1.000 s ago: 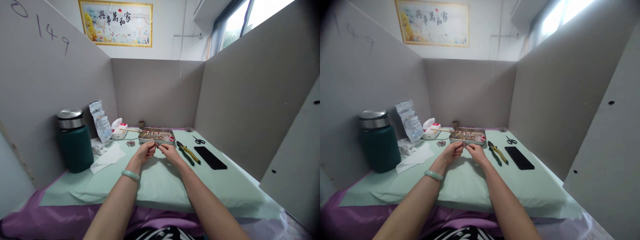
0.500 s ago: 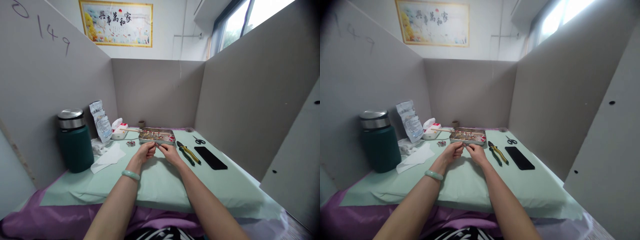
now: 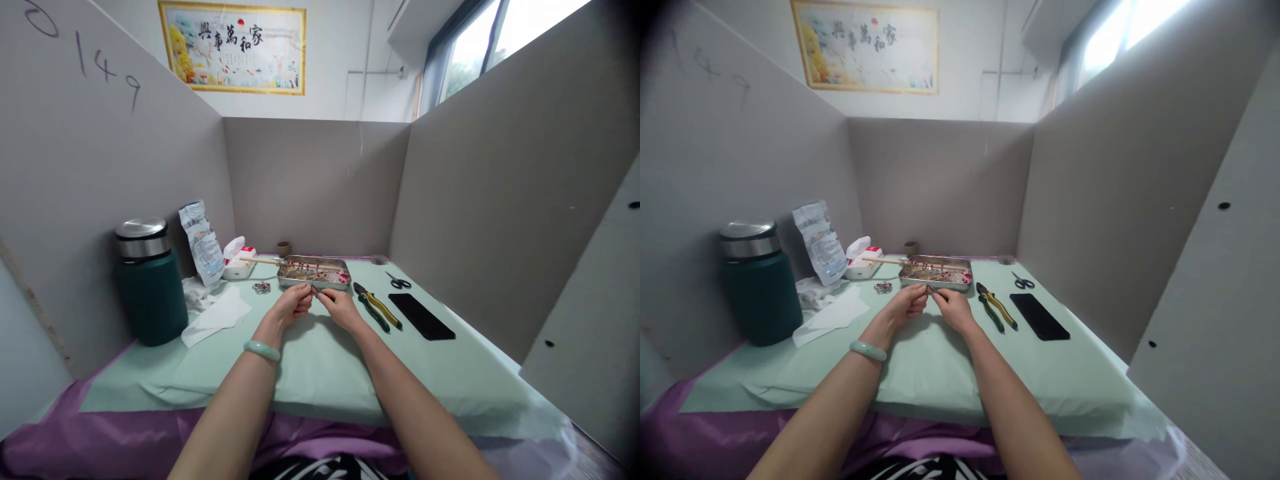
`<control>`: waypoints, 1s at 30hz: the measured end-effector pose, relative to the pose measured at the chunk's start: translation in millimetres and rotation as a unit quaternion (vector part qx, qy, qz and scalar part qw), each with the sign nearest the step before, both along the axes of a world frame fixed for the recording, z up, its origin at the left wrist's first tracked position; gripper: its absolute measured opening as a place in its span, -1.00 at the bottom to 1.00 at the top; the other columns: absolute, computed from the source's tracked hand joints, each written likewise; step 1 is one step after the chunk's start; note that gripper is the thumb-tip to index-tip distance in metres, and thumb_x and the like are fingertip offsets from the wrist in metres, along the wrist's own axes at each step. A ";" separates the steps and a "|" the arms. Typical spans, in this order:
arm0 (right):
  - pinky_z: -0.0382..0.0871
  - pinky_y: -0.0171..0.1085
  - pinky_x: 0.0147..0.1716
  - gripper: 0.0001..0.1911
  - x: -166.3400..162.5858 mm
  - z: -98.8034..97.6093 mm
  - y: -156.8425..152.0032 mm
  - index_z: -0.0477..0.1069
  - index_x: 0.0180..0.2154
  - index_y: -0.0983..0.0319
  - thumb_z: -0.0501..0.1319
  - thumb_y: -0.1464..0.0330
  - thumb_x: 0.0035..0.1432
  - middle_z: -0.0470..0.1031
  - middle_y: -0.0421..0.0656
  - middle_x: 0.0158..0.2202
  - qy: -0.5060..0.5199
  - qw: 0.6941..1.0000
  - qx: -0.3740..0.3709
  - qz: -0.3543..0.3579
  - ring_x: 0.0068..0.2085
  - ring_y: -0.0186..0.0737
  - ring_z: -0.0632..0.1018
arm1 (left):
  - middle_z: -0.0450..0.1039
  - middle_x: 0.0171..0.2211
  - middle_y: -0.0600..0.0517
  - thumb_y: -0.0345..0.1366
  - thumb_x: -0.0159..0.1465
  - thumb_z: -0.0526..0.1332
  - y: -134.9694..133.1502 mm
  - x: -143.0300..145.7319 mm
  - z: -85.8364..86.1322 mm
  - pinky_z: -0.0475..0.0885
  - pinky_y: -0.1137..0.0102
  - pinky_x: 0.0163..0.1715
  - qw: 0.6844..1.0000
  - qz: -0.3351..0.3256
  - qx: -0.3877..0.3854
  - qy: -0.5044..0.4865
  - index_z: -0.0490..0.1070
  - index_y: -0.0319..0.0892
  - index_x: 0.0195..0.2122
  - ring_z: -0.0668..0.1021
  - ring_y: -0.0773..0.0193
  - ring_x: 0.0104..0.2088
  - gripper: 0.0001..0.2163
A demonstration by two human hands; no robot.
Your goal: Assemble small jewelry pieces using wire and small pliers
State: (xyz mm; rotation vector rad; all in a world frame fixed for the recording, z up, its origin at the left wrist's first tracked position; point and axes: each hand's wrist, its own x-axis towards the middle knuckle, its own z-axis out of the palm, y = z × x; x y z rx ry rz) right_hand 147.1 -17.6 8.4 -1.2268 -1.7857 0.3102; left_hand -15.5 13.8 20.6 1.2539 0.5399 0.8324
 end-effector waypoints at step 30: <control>0.08 -0.36 -0.52 -0.65 1.2 -3.1 6.4 0.50 -0.39 0.24 0.05 0.17 0.13 0.37 -0.22 -0.57 0.038 0.999 -0.012 -0.003 -0.49 -0.31 0.31 | 0.01 -0.67 0.24 -0.08 0.13 0.18 -4.8 11.8 4.1 -0.14 0.55 -0.72 0.985 0.112 0.119 0.063 0.24 -0.19 -0.37 0.04 0.54 -0.71 -0.73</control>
